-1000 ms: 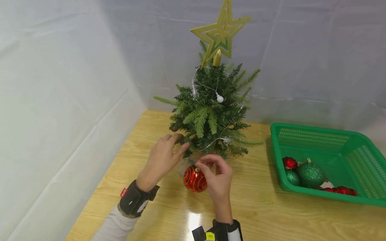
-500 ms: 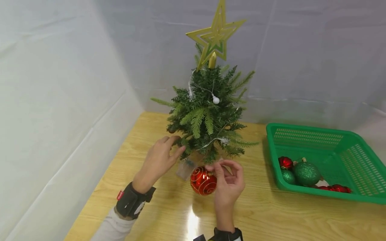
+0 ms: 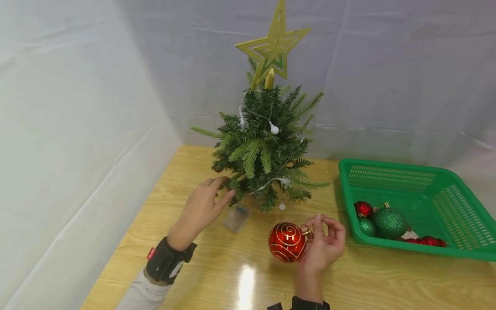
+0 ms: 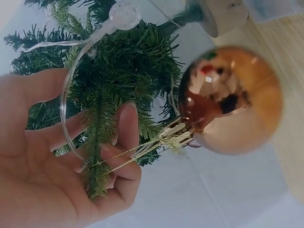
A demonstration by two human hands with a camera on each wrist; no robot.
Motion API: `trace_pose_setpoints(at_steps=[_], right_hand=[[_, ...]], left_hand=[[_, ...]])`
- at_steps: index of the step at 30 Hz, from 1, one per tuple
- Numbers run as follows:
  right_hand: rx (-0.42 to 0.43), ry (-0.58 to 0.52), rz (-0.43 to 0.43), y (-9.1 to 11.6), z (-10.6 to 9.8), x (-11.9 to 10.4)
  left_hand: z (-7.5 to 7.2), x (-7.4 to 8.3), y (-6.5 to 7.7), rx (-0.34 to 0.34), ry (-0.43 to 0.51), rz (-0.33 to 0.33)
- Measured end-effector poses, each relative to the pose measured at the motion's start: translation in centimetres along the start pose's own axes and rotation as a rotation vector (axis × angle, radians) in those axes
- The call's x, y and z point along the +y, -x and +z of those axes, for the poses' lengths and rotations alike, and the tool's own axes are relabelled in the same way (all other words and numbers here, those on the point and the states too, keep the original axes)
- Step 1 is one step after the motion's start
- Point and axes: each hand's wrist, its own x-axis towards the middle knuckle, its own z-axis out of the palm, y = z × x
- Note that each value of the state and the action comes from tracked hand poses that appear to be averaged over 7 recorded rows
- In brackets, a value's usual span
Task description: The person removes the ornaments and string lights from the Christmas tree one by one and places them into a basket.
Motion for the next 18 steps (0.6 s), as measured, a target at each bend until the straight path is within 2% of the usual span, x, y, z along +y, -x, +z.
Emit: trace_pose_setpoints(at_steps=[7, 12, 14, 18], right_hand=[[-0.033, -0.026, -0.076, -3.2, -0.6, -2.5], [-0.131, 0.057, -0.182, -7.2, -1.0, -4.4], [-0.163, 0.128, -0.221, -9.1, -1.5, -5.2], [-0.161, 0.253, -0.237, -12.8, -3.1, -7.2]], left_hand=[[0.1, 0.2, -0.2, -0.036, 0.017, 0.002], [0.0, 0.0, 0.3, -0.061, 0.029, -0.023], [0.0, -0.1, 0.4, -0.056, 0.026, -0.016], [0.0, -0.1, 0.1, -0.063, 0.028, 0.006]])
